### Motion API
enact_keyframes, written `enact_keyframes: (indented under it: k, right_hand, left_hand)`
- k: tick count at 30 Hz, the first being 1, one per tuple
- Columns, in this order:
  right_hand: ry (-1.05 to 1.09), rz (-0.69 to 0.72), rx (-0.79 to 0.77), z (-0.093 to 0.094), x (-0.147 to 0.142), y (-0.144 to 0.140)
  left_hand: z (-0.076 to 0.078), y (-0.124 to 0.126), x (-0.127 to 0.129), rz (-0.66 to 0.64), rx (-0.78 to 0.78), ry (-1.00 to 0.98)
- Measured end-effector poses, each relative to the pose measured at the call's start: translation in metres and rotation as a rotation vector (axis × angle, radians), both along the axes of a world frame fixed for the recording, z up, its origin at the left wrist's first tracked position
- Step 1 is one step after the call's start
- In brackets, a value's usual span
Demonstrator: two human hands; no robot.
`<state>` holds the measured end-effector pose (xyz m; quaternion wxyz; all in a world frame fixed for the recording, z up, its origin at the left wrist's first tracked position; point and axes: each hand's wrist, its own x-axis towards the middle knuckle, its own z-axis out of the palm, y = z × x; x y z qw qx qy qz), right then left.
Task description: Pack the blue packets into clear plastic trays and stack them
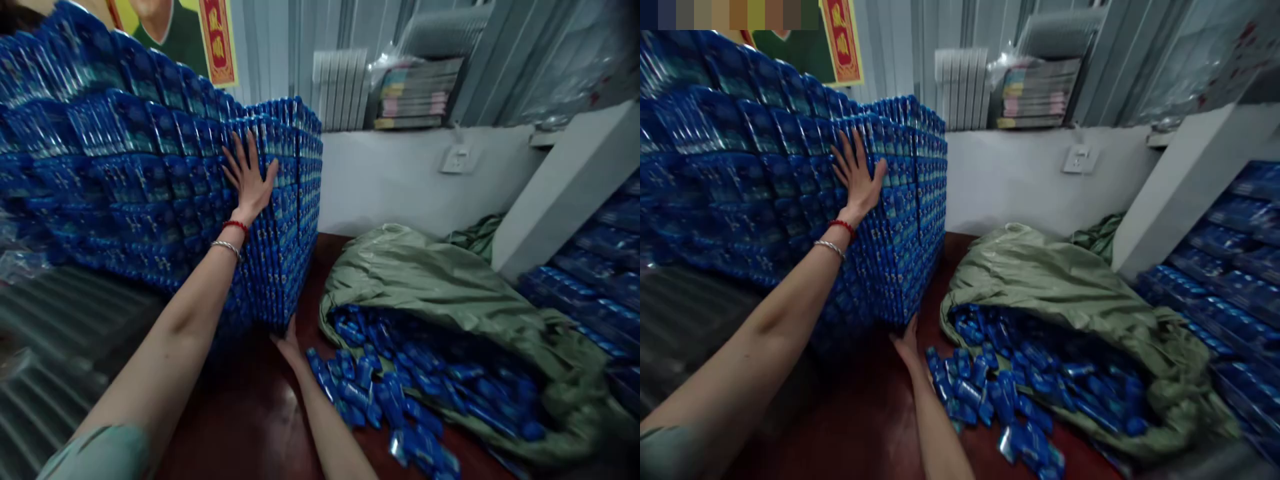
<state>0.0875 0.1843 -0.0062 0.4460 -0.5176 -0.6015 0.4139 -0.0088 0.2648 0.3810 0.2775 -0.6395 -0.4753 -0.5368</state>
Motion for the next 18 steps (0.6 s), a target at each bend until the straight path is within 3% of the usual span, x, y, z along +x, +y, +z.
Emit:
enact_keyframes:
  k: [3,5,6,8,11,13,15,18]
  right_hand:
    - [-0.024,-0.06,-0.002,0.009,0.011,-0.04]
    - [-0.034,0.001,0.046,0.01,0.025,-0.077]
    - [-0.043,0.047,0.091,0.011,0.036,-0.098]
    - [-0.082,0.082,0.178,0.013,0.068,-0.139]
    - [-0.208,-0.107,0.194,0.023,0.132,-0.195]
    - [-0.309,-0.265,0.172,0.031,0.174,-0.227]
    - [-0.402,-0.384,0.172,0.034,0.207,-0.256]
    - [-0.517,-0.483,0.185,0.03,0.232,-0.292]
  left_hand:
    - [-0.016,-0.046,0.014,-0.035,0.04,-0.005]
    - [-0.054,-0.084,0.024,-0.076,0.07,-0.033]
    - [-0.083,-0.103,0.028,-0.106,0.048,-0.074]
    - [-0.156,-0.142,0.036,-0.198,-0.106,-0.18]
    - [-0.277,-0.202,0.049,-0.382,-0.571,-0.293]
    - [-0.341,-0.243,0.057,-0.443,-0.725,-0.3]
    - [-0.382,-0.282,0.061,-0.48,-0.868,-0.295]
    - [-0.409,-0.323,0.055,-0.525,-1.035,-0.278]
